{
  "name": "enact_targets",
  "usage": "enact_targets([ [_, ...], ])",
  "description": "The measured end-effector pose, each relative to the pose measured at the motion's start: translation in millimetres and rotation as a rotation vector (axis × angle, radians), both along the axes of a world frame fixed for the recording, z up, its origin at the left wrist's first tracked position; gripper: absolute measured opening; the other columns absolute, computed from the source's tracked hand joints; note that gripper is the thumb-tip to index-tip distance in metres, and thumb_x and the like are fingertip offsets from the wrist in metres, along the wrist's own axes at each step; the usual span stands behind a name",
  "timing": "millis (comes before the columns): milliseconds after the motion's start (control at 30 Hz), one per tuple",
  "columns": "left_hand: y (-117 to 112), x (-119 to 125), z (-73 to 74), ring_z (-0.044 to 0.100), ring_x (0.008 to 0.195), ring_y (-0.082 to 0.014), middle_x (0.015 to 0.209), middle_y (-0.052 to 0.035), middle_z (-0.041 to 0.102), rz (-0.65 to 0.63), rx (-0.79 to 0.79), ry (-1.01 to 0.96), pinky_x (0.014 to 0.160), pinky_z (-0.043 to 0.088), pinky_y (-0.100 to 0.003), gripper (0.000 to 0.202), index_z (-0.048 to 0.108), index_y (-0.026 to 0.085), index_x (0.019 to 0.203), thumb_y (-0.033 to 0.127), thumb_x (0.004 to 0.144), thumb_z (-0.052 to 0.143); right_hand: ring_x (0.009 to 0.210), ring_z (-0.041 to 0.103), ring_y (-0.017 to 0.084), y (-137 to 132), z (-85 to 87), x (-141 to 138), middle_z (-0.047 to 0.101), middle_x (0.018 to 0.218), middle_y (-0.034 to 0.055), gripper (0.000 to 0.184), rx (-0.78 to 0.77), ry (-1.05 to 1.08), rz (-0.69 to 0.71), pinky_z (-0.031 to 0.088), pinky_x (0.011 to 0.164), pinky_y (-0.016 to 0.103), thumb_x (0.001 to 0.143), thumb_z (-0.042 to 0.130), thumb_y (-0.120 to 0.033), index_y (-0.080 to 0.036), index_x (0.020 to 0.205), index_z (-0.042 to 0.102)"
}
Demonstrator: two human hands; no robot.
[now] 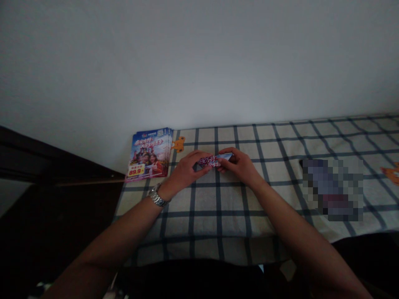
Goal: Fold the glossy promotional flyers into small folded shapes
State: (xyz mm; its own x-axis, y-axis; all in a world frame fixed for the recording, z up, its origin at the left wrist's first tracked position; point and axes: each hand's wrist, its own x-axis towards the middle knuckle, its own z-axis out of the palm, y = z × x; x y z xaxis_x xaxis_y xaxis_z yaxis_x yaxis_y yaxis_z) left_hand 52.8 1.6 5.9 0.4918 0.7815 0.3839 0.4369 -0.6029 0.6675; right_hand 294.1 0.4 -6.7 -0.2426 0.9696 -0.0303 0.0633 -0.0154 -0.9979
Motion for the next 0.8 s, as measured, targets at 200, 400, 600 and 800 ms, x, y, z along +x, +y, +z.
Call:
enact_targets([
  [200,-0.2,3.8,-6.0,0.071,0.101,-0.0190,0.116,-0.0057,0.073,0.101,-0.089,-0.083,0.091,0.058,-0.035,0.030,0.066,0.022,0.125,0.036,0.098,0.068,0.081,0.079,0.023,-0.9,1.9,-5.9,0.081,0.091,0.0045,0.064,-0.015,0.118,-0.025,0.067,0.079,0.038,0.080,0.086,-0.048,-0.023,0.132,0.060],
  [400,-1.9,8.0,-11.1,0.070,0.110,-0.0202,0.126,-0.0072,0.072,0.091,-0.145,-0.216,0.097,0.058,-0.036,0.034,0.062,0.025,0.131,0.034,0.099,0.068,0.082,0.077,0.023,-1.5,-1.6,-10.0,0.080,0.089,0.0053,0.040,0.020,0.064,0.054,0.066,0.080,0.038,0.081,0.085,-0.048,-0.021,0.107,0.070],
  [600,-3.8,10.7,-10.8,0.068,0.106,-0.0202,0.118,-0.0068,0.071,0.051,-0.072,-0.159,0.094,0.057,-0.037,0.030,0.068,0.025,0.127,0.033,0.099,0.068,0.098,0.077,0.026,-4.2,-8.1,-12.9,0.080,0.107,0.0081,0.041,0.075,0.044,0.048,0.063,0.093,0.043,0.080,0.086,-0.045,-0.021,0.111,0.070],
  [800,-3.4,10.9,-8.9,0.068,0.103,-0.0190,0.115,-0.0069,0.071,0.033,-0.049,-0.164,0.093,0.057,-0.036,0.025,0.071,0.023,0.122,0.033,0.099,0.067,0.105,0.076,0.028,-5.1,-5.4,-14.6,0.079,0.114,0.0091,0.043,0.115,0.023,0.039,0.061,0.099,0.045,0.084,0.082,-0.046,-0.022,0.117,0.070],
])
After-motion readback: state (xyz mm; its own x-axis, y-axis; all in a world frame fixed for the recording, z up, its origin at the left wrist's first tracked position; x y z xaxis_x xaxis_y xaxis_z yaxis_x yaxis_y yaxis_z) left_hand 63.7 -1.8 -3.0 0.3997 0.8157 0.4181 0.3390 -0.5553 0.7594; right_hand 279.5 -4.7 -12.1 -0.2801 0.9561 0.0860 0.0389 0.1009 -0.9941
